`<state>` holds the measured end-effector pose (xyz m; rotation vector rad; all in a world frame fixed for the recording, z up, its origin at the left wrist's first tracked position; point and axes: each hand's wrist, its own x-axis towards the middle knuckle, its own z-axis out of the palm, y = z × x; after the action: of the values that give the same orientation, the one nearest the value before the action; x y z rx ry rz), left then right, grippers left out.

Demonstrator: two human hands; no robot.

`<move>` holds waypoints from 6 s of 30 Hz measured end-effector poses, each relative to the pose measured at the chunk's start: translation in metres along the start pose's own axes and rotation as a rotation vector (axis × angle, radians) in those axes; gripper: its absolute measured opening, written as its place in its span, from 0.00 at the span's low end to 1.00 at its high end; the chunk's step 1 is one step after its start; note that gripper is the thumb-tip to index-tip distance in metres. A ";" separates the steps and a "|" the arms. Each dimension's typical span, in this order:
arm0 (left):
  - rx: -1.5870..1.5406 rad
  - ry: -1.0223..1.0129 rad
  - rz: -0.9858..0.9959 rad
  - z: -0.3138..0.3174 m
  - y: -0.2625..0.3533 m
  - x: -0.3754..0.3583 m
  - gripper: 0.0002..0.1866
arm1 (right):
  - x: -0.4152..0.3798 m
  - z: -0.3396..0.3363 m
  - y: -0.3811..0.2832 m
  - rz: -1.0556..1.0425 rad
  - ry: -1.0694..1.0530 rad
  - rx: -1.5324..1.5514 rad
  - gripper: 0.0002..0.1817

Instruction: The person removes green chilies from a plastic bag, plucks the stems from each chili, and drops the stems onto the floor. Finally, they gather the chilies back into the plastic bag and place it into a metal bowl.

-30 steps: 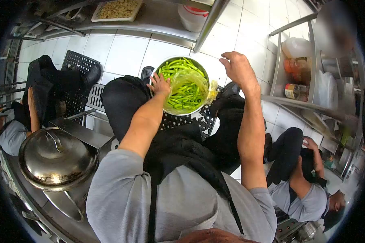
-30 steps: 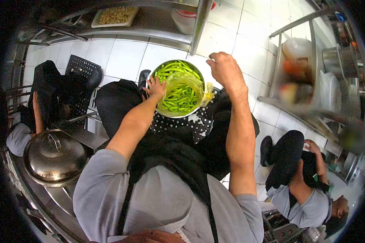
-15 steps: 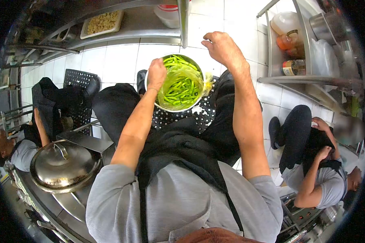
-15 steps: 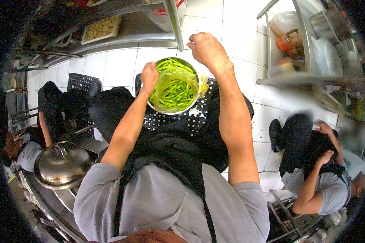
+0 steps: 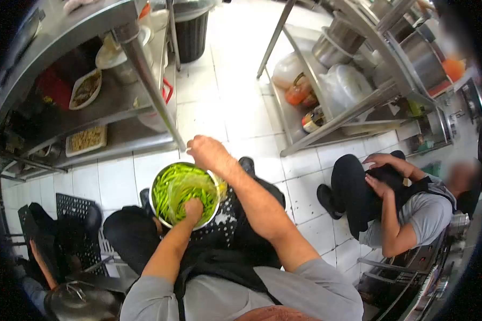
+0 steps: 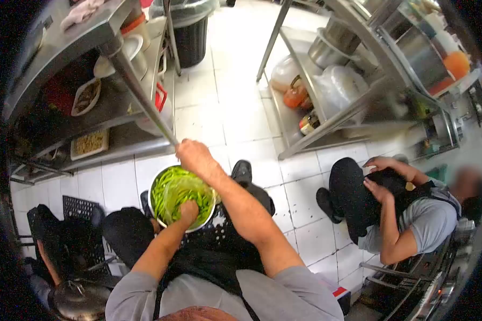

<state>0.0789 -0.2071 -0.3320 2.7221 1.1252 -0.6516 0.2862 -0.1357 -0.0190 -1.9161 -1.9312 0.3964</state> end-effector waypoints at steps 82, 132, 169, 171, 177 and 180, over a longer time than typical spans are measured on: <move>-1.382 0.580 -0.112 -0.270 -0.158 -0.018 0.15 | 0.003 -0.003 -0.052 0.002 -0.118 0.531 0.10; -0.940 0.236 -1.018 -0.030 -0.064 -0.065 0.18 | -0.139 0.329 0.144 0.685 -0.277 0.292 0.32; -0.774 0.585 0.053 -0.269 -0.196 -0.090 0.14 | 0.035 0.042 -0.150 -0.326 -0.142 0.108 0.12; -0.821 0.616 0.046 -0.279 -0.199 -0.102 0.13 | 0.040 0.050 -0.143 -0.440 -0.081 0.104 0.11; -0.909 0.796 -0.043 -0.285 -0.244 -0.109 0.10 | 0.058 0.025 -0.093 0.099 -0.434 1.479 0.18; -0.871 0.873 -0.137 -0.284 -0.259 -0.112 0.08 | 0.077 0.117 -0.014 0.375 -0.336 1.169 0.21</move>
<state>-0.0756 -0.0162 -0.0156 2.0982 1.2895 0.9276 0.2208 -0.0513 -0.1102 -1.3729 -0.9821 1.5986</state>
